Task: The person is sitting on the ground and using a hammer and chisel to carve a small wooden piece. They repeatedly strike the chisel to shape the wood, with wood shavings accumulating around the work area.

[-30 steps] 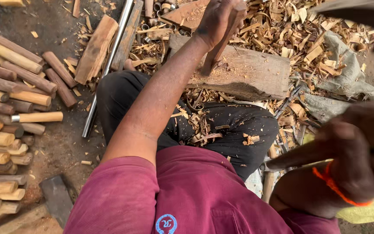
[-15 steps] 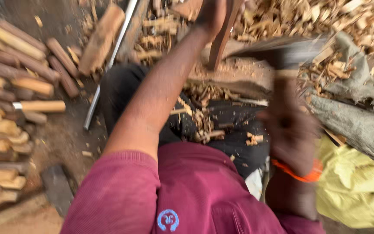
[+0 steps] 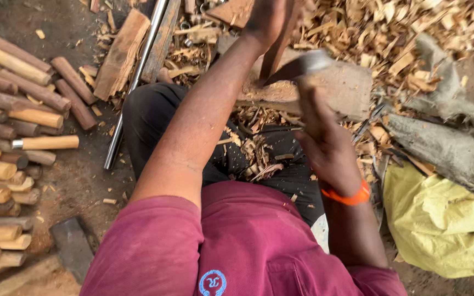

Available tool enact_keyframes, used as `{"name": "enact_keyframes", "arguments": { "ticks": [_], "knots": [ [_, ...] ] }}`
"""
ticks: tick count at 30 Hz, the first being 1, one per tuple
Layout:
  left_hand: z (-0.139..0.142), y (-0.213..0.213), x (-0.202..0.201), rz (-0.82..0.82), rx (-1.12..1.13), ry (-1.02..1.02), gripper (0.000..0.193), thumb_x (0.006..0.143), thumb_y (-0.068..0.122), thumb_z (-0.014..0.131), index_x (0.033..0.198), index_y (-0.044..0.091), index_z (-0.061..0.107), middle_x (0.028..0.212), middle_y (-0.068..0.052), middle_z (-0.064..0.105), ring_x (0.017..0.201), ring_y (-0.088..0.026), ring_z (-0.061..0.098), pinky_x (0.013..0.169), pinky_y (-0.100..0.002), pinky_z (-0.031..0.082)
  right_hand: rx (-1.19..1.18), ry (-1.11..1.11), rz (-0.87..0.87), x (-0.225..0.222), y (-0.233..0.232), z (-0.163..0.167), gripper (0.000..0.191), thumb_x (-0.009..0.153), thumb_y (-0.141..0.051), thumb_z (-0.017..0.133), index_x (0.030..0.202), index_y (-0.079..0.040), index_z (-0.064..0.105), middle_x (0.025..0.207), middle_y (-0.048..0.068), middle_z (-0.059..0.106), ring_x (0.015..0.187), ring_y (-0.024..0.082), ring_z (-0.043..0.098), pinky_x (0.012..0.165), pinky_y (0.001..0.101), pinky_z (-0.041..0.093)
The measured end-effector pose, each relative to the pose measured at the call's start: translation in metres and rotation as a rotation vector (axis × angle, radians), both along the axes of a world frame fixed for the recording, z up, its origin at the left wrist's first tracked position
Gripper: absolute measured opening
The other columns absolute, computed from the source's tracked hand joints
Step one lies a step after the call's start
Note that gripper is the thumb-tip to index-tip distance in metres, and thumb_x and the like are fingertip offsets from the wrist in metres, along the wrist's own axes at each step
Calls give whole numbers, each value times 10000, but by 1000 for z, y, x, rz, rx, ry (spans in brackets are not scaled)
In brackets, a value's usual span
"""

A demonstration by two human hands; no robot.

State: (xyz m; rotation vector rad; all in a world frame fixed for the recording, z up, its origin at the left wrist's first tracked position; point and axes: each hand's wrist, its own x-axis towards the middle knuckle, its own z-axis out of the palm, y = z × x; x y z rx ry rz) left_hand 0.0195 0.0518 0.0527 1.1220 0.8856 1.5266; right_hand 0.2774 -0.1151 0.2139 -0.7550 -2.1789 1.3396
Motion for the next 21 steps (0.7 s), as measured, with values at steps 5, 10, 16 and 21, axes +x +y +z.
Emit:
{"name": "enact_keyframes", "arguments": {
  "ticks": [5, 10, 16, 21],
  "knots": [
    [6, -16, -18, -129, 4, -108, 956, 850, 918, 331, 1075, 47, 657, 843, -106, 717, 724, -180, 748, 653, -395, 687, -30, 183, -364, 24, -34, 73, 904, 985, 211, 615, 1679, -118, 139, 1506, 171, 470, 952, 104, 509, 770, 280, 496],
    [7, -23, -19, -149, 24, -150, 975, 831, 934, 350, 1054, 35, 655, 844, -119, 708, 722, -197, 737, 650, -411, 665, -52, 60, -141, -2, -11, 30, 870, 897, 252, 539, 1619, -94, 200, 1709, 229, 270, 1418, 220, 481, 737, 287, 490],
    [6, -29, -35, -99, 9, -212, 961, 833, 926, 334, 1015, 50, 684, 838, -111, 713, 685, -175, 707, 639, -405, 666, -167, 81, 21, -2, 1, -26, 909, 938, 212, 538, 1691, -117, 150, 1763, 171, 250, 1634, 261, 279, 1320, 335, 274],
    [9, -45, -42, 143, -82, -312, 793, 918, 801, 418, 1010, 52, 664, 818, -120, 714, 691, -182, 699, 630, -388, 643, 165, -68, -252, 41, -2, -11, 906, 946, 188, 611, 1682, -117, 181, 1707, 212, 346, 1543, 274, 395, 1211, 315, 377]
  ]
}}
